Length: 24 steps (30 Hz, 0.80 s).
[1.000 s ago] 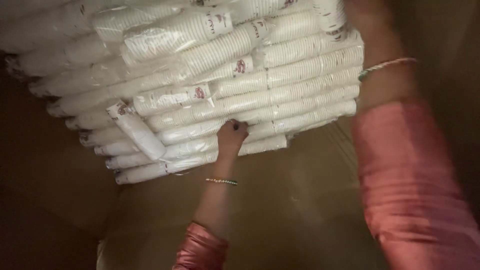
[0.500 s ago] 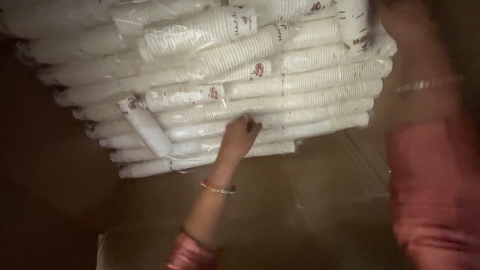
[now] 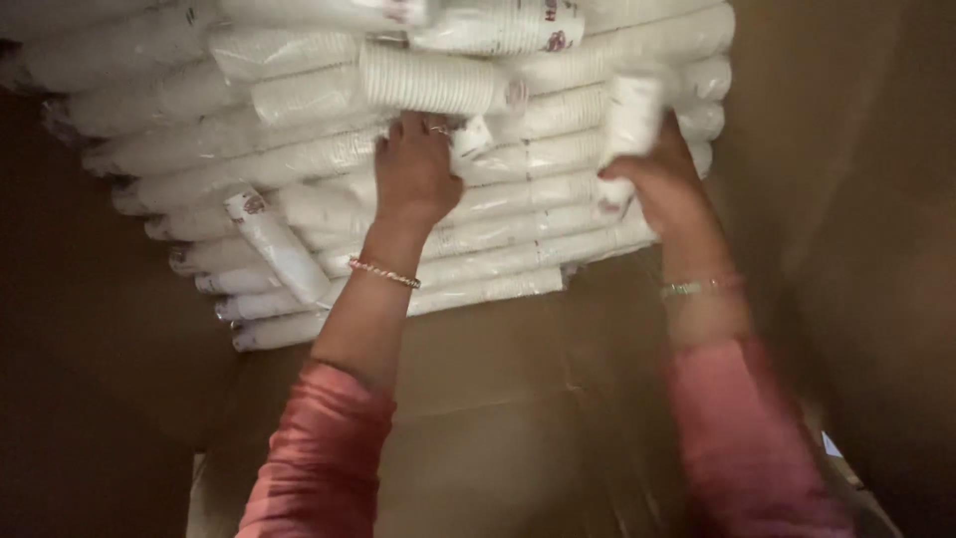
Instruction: The person places paper cup labels into a machine feeder and then organizes sleeves of packaged paper cups inside a large cardboard box.
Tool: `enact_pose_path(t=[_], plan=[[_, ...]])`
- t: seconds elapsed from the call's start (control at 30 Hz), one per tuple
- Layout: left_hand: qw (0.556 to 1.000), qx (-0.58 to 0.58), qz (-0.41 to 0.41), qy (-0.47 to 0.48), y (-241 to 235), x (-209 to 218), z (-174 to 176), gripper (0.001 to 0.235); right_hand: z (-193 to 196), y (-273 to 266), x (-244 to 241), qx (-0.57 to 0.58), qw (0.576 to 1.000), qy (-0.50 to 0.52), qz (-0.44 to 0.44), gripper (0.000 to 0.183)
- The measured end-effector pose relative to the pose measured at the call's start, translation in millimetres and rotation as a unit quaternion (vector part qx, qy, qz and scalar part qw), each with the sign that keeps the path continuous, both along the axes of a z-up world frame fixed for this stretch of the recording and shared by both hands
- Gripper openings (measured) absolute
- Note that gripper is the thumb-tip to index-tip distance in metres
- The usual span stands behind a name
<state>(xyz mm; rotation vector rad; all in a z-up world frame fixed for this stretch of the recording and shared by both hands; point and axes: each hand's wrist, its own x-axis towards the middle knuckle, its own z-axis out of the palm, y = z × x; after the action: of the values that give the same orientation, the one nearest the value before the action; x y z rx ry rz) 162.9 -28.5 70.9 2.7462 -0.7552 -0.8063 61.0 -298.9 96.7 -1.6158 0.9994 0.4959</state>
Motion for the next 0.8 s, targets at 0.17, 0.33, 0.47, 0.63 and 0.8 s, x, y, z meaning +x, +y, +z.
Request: enact_pose_path(t=[0.17, 0.33, 0.47, 0.63, 0.8], plan=[[0.456, -0.58, 0.588, 0.331, -33.9, -62.6, 11.4, 0.07, 17.5, 22.4, -82.3, 0.266, 0.863, -0.133, -0.409, 0.07], [0.266, -0.498, 0.775, 0.284, -80.5, -112.7, 31.0, 0.065, 23.5, 61.2, -90.1, 0.263, 0.785, -0.281, -0.485, 0.067], [0.209, -0.483, 0.8, 0.289, -107.1, -148.3, 31.3, 0.053, 51.9, 71.4, -80.0, 0.218, 0.774, -0.34, -0.487, 0.068], [0.102, -0.383, 0.79, 0.468, -137.2, -229.6, 6.4, 0.053, 78.3, 41.9, -119.9, 0.099, 0.897, -0.257, -0.345, 0.069], [0.072, -0.395, 0.737, 0.544, -164.7, -332.5, -66.1, 0.049, 72.2, 34.2, -169.0, 0.019, 0.981, -0.054, -0.184, 0.057]])
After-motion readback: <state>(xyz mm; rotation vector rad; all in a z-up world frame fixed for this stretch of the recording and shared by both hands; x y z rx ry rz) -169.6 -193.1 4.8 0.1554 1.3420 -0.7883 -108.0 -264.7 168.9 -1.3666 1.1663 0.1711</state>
